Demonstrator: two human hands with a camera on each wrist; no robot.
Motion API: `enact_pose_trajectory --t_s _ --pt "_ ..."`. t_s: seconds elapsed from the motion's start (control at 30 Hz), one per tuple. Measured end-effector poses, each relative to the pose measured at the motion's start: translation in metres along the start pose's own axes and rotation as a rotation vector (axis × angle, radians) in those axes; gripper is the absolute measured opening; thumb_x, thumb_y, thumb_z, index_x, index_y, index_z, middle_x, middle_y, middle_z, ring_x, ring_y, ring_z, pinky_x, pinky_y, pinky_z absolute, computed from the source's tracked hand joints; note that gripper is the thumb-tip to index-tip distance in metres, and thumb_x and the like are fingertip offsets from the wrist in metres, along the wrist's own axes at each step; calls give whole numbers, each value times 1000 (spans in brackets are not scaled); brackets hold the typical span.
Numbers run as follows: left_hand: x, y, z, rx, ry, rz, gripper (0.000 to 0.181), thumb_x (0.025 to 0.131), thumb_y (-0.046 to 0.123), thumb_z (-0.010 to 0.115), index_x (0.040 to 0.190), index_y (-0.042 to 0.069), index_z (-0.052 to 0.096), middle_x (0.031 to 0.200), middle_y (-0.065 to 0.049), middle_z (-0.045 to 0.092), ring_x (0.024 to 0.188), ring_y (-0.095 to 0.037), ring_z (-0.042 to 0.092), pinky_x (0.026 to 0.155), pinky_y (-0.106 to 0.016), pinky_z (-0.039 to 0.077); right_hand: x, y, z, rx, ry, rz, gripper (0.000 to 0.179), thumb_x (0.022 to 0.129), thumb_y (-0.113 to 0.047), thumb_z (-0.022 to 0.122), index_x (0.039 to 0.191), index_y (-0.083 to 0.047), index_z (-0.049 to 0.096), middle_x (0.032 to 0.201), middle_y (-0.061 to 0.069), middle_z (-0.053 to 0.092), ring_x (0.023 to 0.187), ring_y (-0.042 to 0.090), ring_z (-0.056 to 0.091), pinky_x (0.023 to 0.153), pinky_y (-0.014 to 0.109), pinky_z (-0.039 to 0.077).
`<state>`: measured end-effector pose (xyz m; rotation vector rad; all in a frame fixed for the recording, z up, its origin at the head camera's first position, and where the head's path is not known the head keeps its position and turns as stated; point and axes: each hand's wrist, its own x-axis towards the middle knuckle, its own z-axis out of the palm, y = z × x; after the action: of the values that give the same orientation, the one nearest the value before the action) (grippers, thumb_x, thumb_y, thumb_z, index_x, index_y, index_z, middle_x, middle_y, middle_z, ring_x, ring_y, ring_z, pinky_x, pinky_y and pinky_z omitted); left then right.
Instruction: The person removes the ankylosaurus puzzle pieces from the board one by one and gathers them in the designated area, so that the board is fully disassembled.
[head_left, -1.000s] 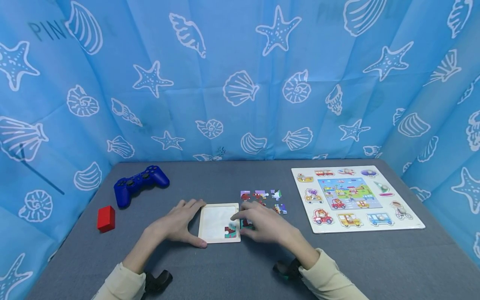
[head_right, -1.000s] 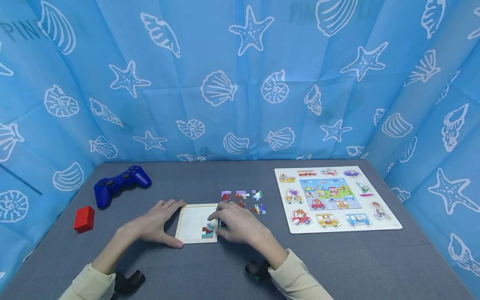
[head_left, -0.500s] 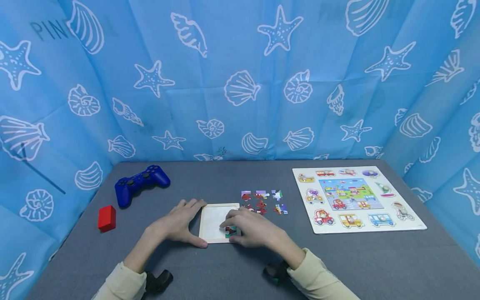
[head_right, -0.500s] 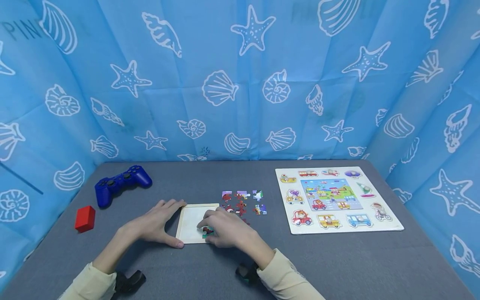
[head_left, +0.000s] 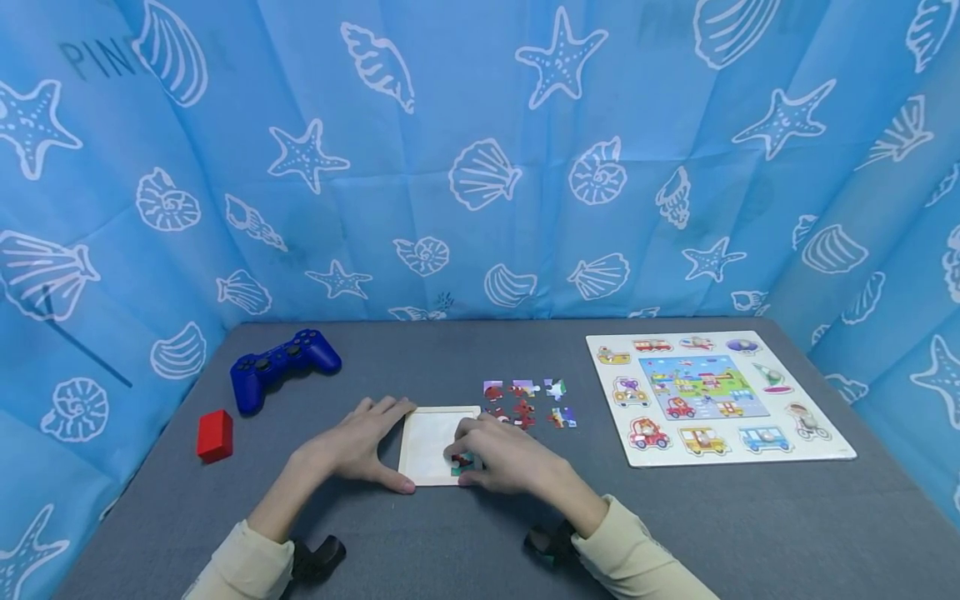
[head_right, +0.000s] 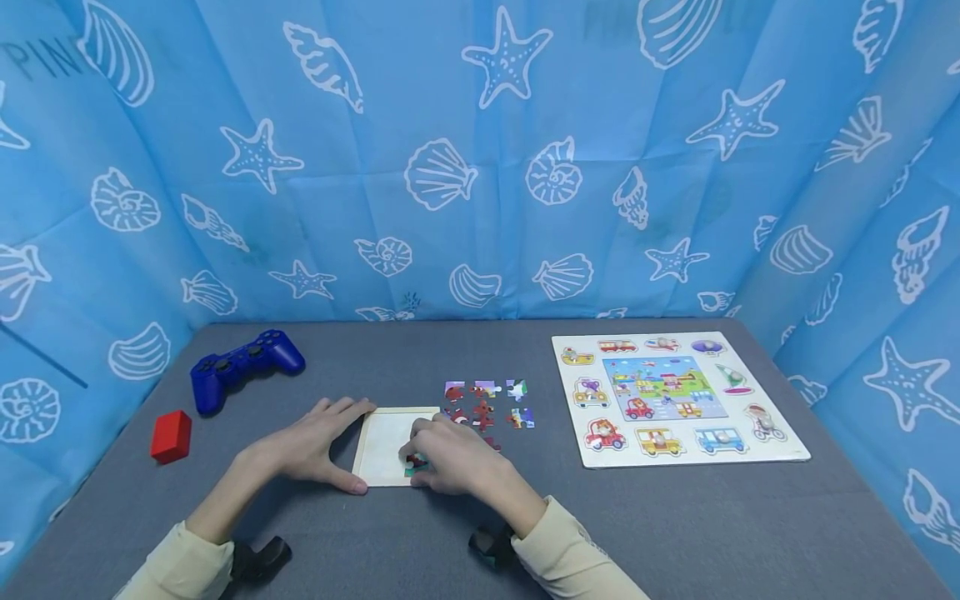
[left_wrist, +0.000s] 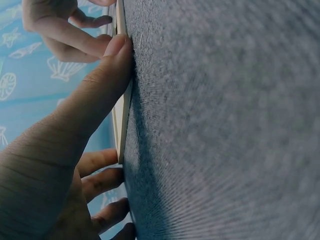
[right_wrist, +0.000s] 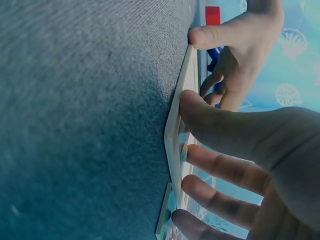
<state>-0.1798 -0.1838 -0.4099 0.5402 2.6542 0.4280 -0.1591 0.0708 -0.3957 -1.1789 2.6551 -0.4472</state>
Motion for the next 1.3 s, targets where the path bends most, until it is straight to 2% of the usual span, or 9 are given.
enact_pose_trajectory --t_s 0.3,0.47,0.6,0.83,0.93,1.17,1.3 --pt "-1 0 0 -3 5 4 115 68 69 85 159 18 35 157 -13 44 135 -35 44 108 -63 43 0 -1 -1 28 -1 22 34 90 -23 80 121 -10 76 117 5 69 98 14 59 79 26 51" --pt "0 0 1 1 9 5 115 68 70 84 159 18 35 157 -13 44 133 -34 45 107 -62 43 0 1 1 49 19 19 31 89 -22 81 118 -10 77 113 3 69 96 13 58 77 25 49" --pt "1 -1 2 14 18 10 116 67 71 84 159 18 35 156 -12 45 131 -33 46 107 -61 43 0 3 2 66 39 5 30 87 -21 83 115 -11 78 110 3 69 91 10 57 74 22 48" --pt "2 -3 3 17 21 10 116 67 71 84 158 18 36 155 -12 46 131 -33 46 107 -62 43 2 1 0 73 21 -55 26 87 -15 82 112 -10 78 108 3 64 87 8 53 70 18 45" --pt "2 -3 3 14 22 15 116 68 71 83 158 17 35 156 -12 45 131 -34 46 107 -62 43 2 -1 -1 85 16 -44 26 86 -13 82 112 -9 78 105 3 62 84 7 49 69 17 43" --pt "1 -3 4 16 25 16 117 68 72 83 159 17 35 156 -13 45 132 -34 46 108 -62 43 0 -3 -1 90 -11 -23 14 89 -13 80 102 -9 78 99 1 59 81 6 44 68 17 40" --pt "1 -3 3 15 26 19 117 68 72 83 159 17 34 156 -13 45 132 -35 46 108 -62 43 -1 -4 -1 105 -15 -5 21 89 -14 81 108 -7 78 102 1 59 82 5 45 68 17 42"
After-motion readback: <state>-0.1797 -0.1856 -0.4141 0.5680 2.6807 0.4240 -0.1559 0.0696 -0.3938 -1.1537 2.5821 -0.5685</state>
